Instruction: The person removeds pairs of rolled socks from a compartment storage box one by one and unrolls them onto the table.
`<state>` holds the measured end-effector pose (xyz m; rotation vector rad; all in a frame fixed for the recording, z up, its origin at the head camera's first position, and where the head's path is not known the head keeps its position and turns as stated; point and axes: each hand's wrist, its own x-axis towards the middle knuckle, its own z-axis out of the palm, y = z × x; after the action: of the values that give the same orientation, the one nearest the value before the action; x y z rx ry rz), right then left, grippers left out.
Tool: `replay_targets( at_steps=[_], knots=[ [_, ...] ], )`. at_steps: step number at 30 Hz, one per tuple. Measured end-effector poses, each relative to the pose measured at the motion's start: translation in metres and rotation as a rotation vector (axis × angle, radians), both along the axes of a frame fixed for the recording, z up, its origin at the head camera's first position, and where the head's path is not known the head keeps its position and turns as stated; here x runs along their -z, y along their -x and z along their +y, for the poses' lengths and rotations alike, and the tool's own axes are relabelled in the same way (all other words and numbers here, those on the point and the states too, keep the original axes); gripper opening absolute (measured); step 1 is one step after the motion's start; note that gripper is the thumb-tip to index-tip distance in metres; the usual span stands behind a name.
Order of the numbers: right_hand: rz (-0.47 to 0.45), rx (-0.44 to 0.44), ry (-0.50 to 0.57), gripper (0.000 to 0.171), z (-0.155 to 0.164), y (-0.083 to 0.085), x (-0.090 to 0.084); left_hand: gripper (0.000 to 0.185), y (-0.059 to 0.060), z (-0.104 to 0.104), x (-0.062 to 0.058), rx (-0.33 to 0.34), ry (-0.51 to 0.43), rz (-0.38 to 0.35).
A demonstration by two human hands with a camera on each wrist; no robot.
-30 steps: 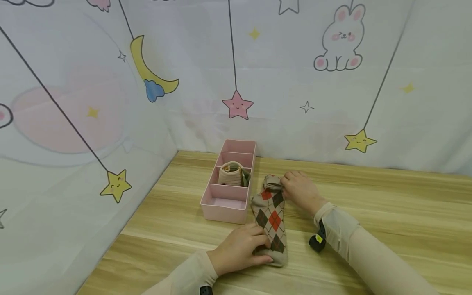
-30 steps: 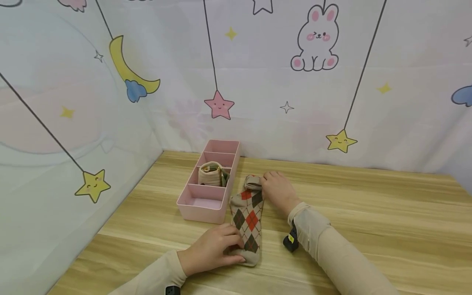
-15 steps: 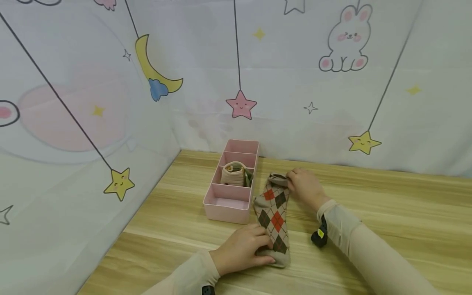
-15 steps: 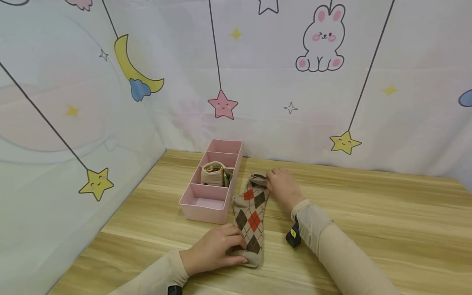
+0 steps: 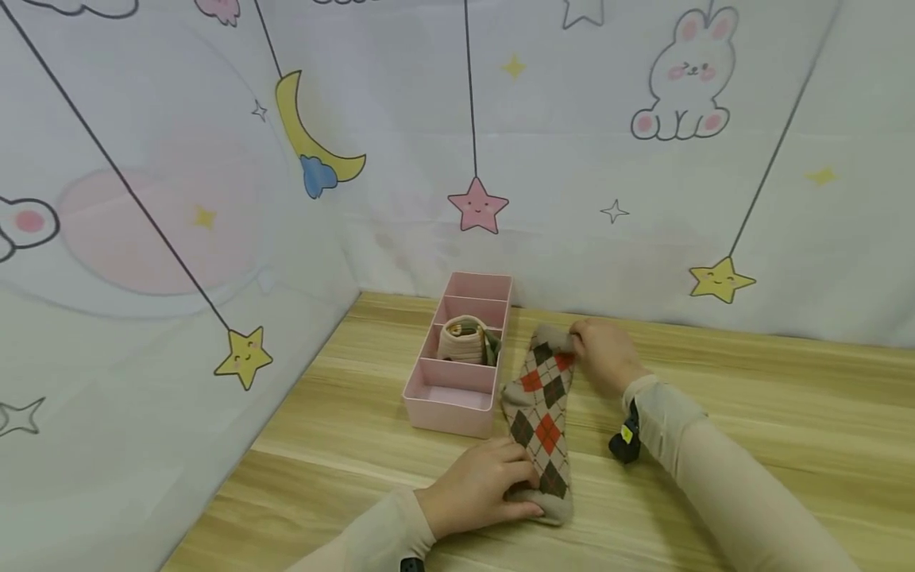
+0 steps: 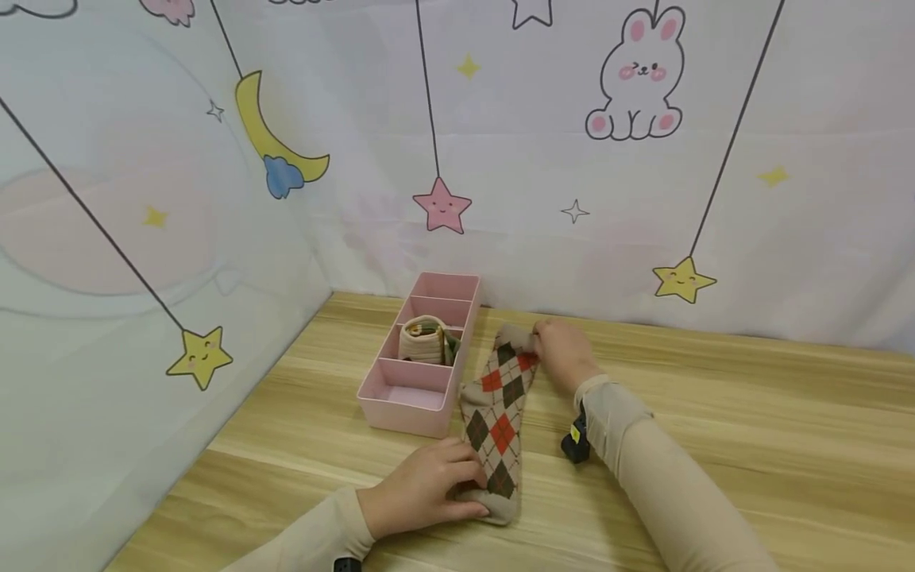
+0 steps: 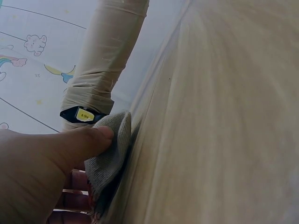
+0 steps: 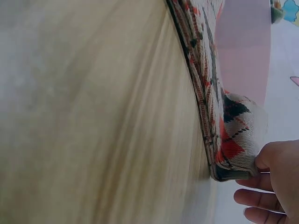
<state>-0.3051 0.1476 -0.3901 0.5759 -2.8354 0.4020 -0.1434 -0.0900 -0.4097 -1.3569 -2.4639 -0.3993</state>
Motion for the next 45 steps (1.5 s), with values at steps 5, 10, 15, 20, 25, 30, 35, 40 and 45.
replay_targets(
  at_steps=[5,10,15,20,25,30,35,40,45],
  knots=[
    [-0.007,0.019,0.015,0.031,0.005,0.002,-0.001,0.023,0.0,0.003,-0.002,0.01,0.002,0.003],
    [-0.007,0.032,0.024,0.031,0.01,0.004,0.0,0.023,0.001,0.006,-0.002,0.018,0.011,0.005],
    [-0.007,0.028,0.007,0.03,0.014,0.008,0.001,0.023,0.001,0.009,-0.001,0.017,0.021,0.012],
    [-0.006,0.037,-0.022,0.029,0.018,0.012,0.004,0.023,0.0,0.013,0.001,0.022,0.02,0.023],
    [-0.007,0.041,-0.035,0.029,0.02,0.013,0.003,0.022,0.0,0.015,0.0,0.019,0.032,0.028],
    [-0.012,0.044,-0.019,0.029,0.02,0.013,-0.001,0.021,-0.001,0.013,-0.003,0.014,0.051,0.019],
    [-0.011,0.053,-0.007,0.03,0.018,0.014,-0.007,0.022,0.001,0.007,-0.003,0.017,0.067,0.011],
    [-0.068,0.053,0.0,0.029,0.016,0.013,-0.014,0.026,0.002,0.0,-0.003,0.034,0.071,-0.003],
    [-0.132,0.035,0.004,0.03,0.012,0.012,-0.015,0.025,0.002,-0.004,-0.001,0.047,0.057,-0.002]
  ],
)
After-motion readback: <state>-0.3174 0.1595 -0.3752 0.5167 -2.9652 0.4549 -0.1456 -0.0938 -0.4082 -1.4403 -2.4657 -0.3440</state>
